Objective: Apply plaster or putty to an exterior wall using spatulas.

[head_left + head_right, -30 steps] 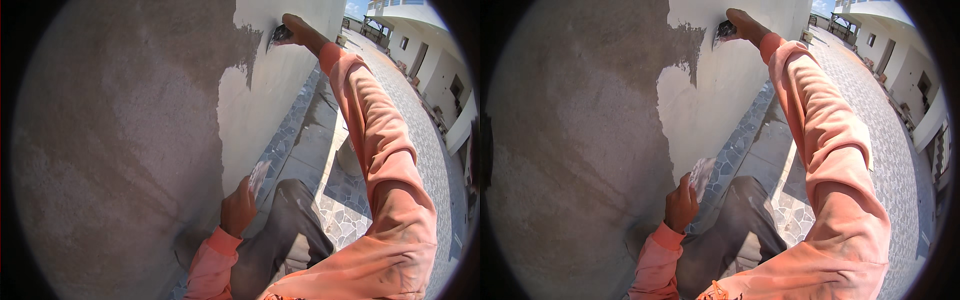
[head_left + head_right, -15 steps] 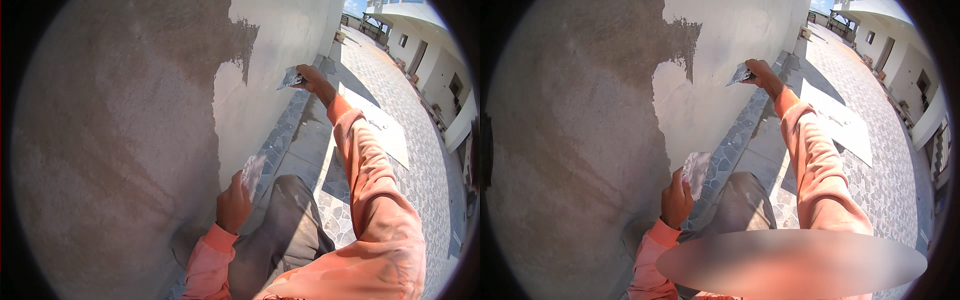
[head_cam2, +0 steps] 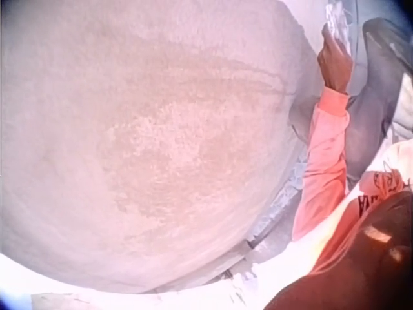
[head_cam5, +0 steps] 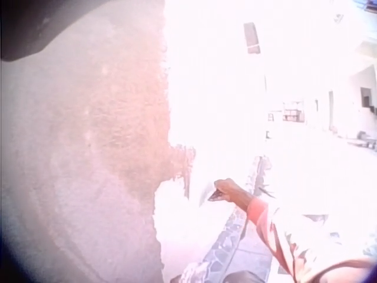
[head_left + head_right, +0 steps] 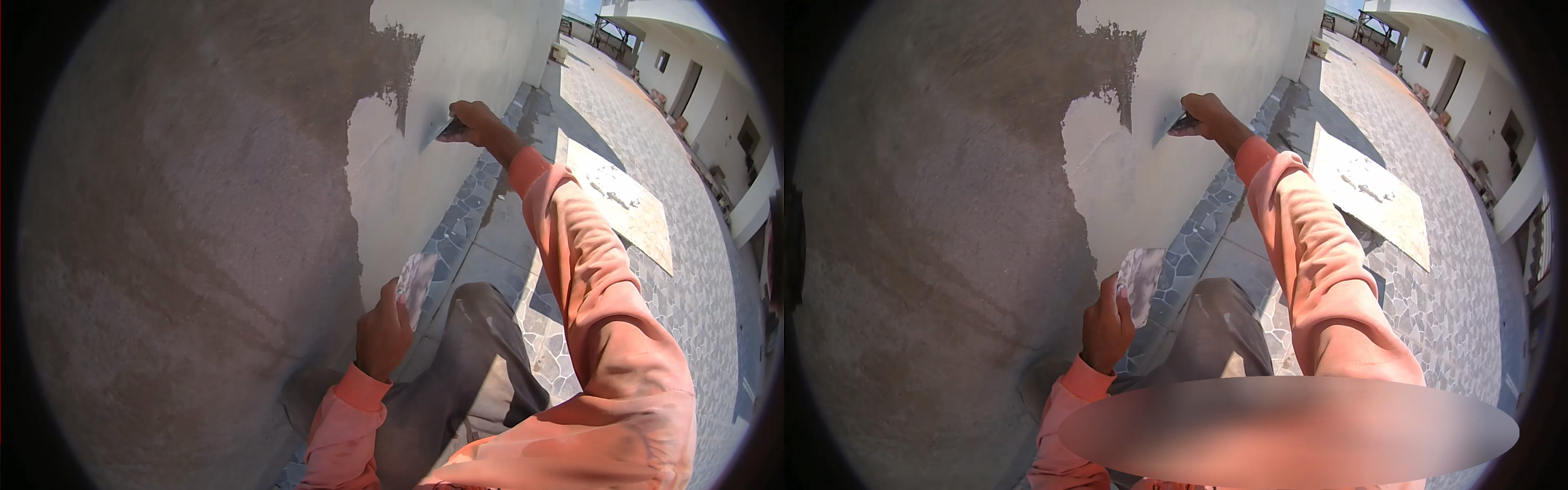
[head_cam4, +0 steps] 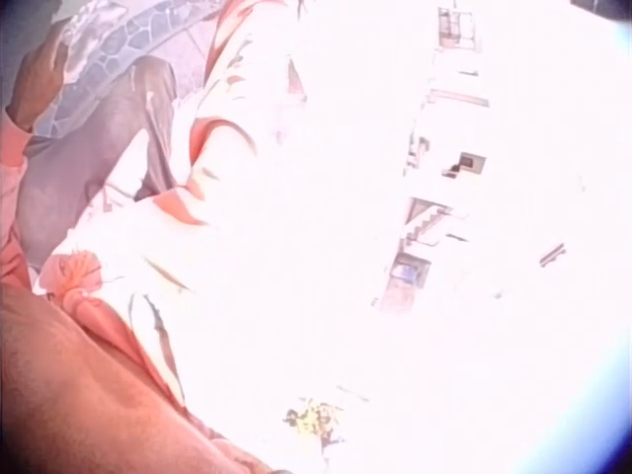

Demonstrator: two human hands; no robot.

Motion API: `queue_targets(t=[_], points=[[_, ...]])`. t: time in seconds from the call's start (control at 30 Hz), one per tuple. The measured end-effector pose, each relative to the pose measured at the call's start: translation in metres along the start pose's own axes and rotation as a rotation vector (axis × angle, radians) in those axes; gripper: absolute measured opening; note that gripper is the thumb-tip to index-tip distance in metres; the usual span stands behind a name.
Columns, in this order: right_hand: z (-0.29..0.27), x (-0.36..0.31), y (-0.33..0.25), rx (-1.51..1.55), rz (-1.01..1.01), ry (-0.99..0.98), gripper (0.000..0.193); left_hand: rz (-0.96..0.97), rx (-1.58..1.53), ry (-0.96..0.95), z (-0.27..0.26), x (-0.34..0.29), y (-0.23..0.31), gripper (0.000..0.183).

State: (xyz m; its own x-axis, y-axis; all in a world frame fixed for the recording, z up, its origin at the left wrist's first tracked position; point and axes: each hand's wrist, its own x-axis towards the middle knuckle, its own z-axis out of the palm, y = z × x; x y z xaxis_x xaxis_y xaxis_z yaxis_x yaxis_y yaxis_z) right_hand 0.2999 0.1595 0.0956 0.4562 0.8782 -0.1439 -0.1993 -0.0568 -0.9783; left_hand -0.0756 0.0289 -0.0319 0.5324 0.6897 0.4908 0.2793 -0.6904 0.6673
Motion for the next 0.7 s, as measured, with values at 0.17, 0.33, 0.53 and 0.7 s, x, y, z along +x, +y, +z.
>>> queue_targets(t=[0.17,0.33,0.53,0.7], points=[[0.008,-0.02,-0.063,-1.25,-0.728,-0.26,0.028,0.034,-0.007,0.022,0.001,0.001,-0.001,0.032],[0.023,-0.028,-0.125,-1.47,-1.045,-0.208,0.036,-0.008,-0.017,-0.004,-0.002,0.001,0.002,0.032],[0.034,-0.063,-0.181,-1.154,-0.902,-0.12,0.027,-0.096,-0.075,-0.032,-0.007,0.001,0.007,0.025],[0.026,-0.099,-0.164,-0.258,-0.589,0.046,0.026,-0.103,-0.142,0.043,-0.007,0.002,0.008,0.024]])
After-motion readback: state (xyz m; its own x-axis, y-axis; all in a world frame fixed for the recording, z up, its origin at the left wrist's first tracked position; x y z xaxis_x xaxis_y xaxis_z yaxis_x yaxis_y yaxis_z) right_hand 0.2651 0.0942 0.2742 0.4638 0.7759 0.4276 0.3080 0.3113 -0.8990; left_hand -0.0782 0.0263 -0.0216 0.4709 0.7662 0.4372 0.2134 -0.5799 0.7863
